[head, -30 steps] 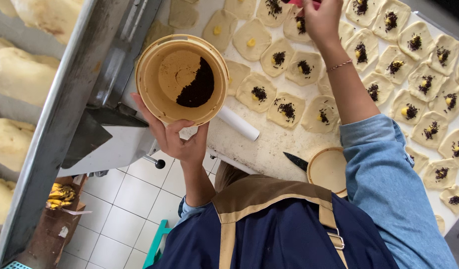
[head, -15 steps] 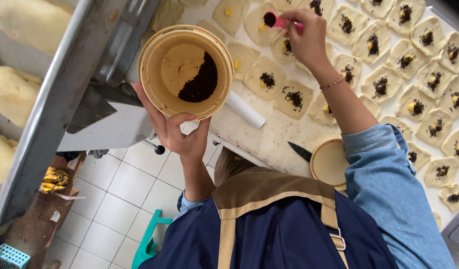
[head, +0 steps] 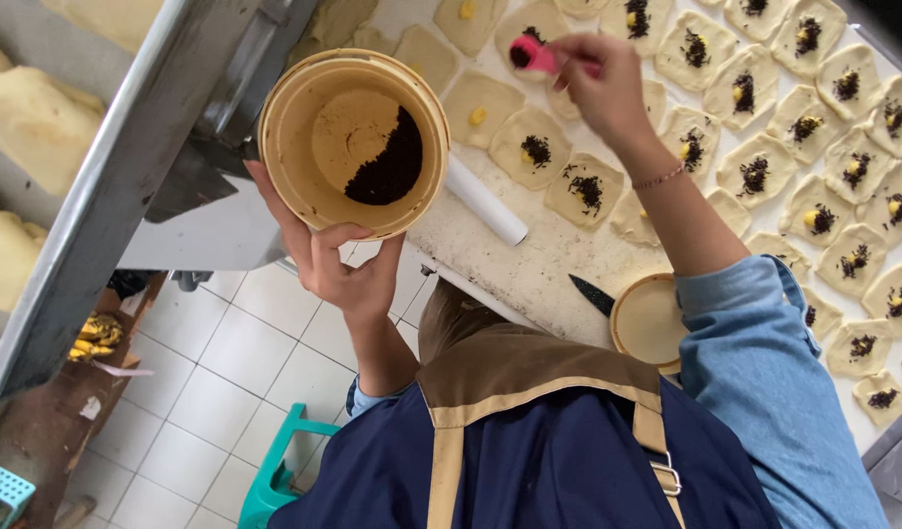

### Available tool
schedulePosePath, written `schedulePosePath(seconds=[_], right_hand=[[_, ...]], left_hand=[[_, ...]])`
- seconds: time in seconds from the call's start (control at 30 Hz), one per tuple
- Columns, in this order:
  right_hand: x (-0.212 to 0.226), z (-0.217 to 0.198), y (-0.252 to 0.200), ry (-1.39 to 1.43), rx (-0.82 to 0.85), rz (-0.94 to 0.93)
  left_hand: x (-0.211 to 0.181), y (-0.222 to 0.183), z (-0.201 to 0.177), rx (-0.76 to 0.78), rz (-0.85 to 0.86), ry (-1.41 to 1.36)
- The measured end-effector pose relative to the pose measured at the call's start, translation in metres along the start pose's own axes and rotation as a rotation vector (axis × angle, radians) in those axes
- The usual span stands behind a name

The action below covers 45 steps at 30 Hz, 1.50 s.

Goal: The person applies yellow filling from a piping bag onto dough squares and then uses a small spoon to top them with dark sprinkles from a container.

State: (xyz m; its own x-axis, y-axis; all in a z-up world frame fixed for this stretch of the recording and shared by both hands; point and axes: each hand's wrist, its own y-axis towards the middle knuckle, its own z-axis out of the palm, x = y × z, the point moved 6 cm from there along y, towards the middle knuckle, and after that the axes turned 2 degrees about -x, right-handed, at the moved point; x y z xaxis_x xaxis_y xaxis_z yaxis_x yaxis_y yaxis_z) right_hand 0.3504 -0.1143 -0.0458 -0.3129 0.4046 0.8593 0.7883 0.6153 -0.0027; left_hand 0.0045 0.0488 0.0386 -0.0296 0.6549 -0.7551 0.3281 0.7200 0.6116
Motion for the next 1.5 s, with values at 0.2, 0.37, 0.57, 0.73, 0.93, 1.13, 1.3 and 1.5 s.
schedulePosePath(seconds=[0.2, 0.37, 0.57, 0.73, 0.93, 1.13, 1.3, 1.5], right_hand=[[0.048, 0.034, -0.04, -0.153, 0.117, -0.348], [0.058, 0.047, -0.049, -0.354, 0.09, -0.547], [0.118, 0.02, -0.052, -0.327, -0.011, -0.593], [0.19, 0.032, -0.083, -0.241, 0.114, -0.682], [0.189, 0.117, -0.072, -0.63, 0.13, -0.873], [0.184, 0.117, -0.058, -0.029, 0.342, -0.556], [0.183, 0.083, -0.043, 0.25, 0.428, -0.119], [0.131, 0.055, 0.009, 0.303, 0.252, -0.121]], left_hand=[[0.001, -0.002, -0.013, 0.05, -0.049, -0.031], [0.006, -0.002, -0.016, 0.046, -0.05, -0.028], [0.002, 0.001, -0.013, 0.042, -0.013, 0.081], [-0.012, -0.006, 0.008, 0.131, 0.258, 0.309], [-0.026, -0.024, 0.037, 0.173, 0.502, 0.509], [-0.018, -0.014, 0.028, 0.106, 0.336, 0.48], [-0.006, -0.004, 0.005, 0.053, 0.002, 0.289], [0.004, -0.001, -0.01, 0.004, -0.139, 0.278]])
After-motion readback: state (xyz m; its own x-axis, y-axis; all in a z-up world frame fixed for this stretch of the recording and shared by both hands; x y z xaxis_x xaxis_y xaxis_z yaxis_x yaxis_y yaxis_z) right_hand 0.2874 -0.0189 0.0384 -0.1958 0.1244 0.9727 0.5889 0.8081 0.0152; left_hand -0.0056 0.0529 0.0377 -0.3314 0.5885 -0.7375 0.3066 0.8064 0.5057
